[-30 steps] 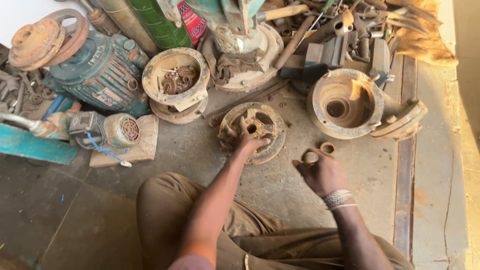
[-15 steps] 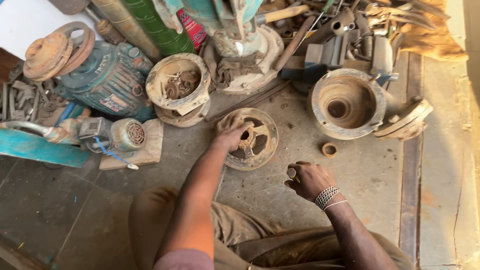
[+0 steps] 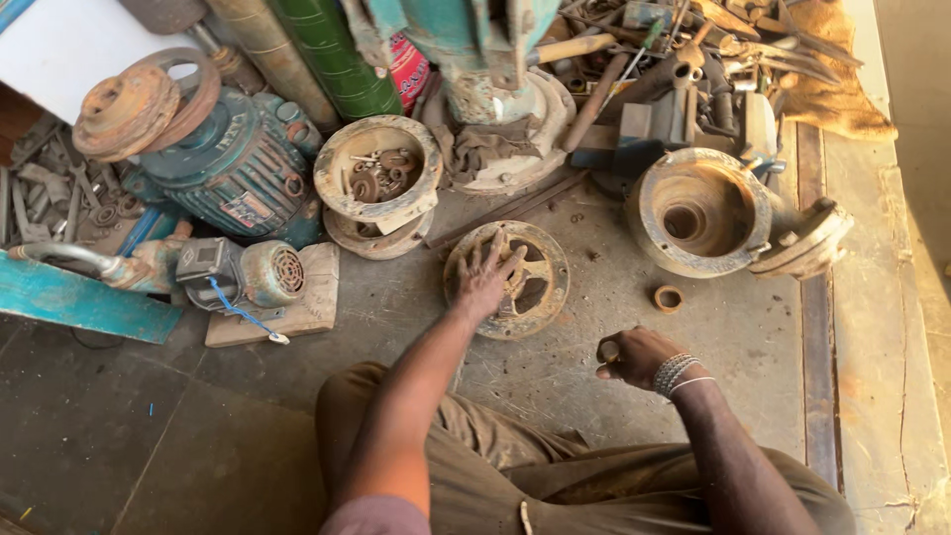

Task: The person sits on the floor of a pump repair workshop and scrapes rust and dirt from a cast-iron impeller flange using a wire brush, holding the part steady with one hand while brushing its spokes and hub. They lift and reposition the part to brush different sides and set it back on the floor.

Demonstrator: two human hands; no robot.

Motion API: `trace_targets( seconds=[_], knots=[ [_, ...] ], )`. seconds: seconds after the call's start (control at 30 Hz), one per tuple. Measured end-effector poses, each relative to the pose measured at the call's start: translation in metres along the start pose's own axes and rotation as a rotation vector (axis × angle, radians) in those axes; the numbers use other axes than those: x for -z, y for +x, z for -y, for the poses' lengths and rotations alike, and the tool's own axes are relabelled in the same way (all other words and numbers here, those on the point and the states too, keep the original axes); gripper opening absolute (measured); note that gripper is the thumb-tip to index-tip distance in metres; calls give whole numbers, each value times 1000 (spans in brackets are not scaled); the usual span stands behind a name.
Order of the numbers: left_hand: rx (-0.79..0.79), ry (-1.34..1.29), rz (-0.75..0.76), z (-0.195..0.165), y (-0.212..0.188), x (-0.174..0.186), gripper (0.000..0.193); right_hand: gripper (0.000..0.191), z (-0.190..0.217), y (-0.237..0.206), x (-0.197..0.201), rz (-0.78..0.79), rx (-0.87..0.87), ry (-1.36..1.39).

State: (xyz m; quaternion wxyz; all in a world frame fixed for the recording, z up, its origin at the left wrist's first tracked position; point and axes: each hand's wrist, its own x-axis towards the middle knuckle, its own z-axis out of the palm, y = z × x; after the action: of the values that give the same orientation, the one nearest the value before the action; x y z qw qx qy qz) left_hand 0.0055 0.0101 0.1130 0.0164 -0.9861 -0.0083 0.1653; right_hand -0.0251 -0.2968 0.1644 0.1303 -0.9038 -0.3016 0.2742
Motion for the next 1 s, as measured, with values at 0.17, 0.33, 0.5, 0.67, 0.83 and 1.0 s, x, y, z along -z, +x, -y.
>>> trace_targets(
  seconds=[0.17, 0.33, 0.5, 0.67, 0.83, 1.0],
  knots=[
    [26, -654, -286, -1, -34, -36, 141, 35, -3, 0, 3, -175, -39, 26],
    [250, -699, -221, -22, -28, -39, 147, 39, -1, 5, -4, -216, -167, -20],
    [266, -695, -163, -44, -8, -43, 143, 38, -23, 17, -24, -282, -196, 76],
    [10, -520, -295, -30, 0, -39, 129, 31, -49, 22, -32, -406, -244, 353],
    [-49, -541, -305, -31, 9, -22, 130, 36, -37, 16, -8, -661, -126, 734],
    [-19, -536, -351, -32, 5, -21, 125, 34, 6, 40, 15, -864, -89, 713]
  ],
)
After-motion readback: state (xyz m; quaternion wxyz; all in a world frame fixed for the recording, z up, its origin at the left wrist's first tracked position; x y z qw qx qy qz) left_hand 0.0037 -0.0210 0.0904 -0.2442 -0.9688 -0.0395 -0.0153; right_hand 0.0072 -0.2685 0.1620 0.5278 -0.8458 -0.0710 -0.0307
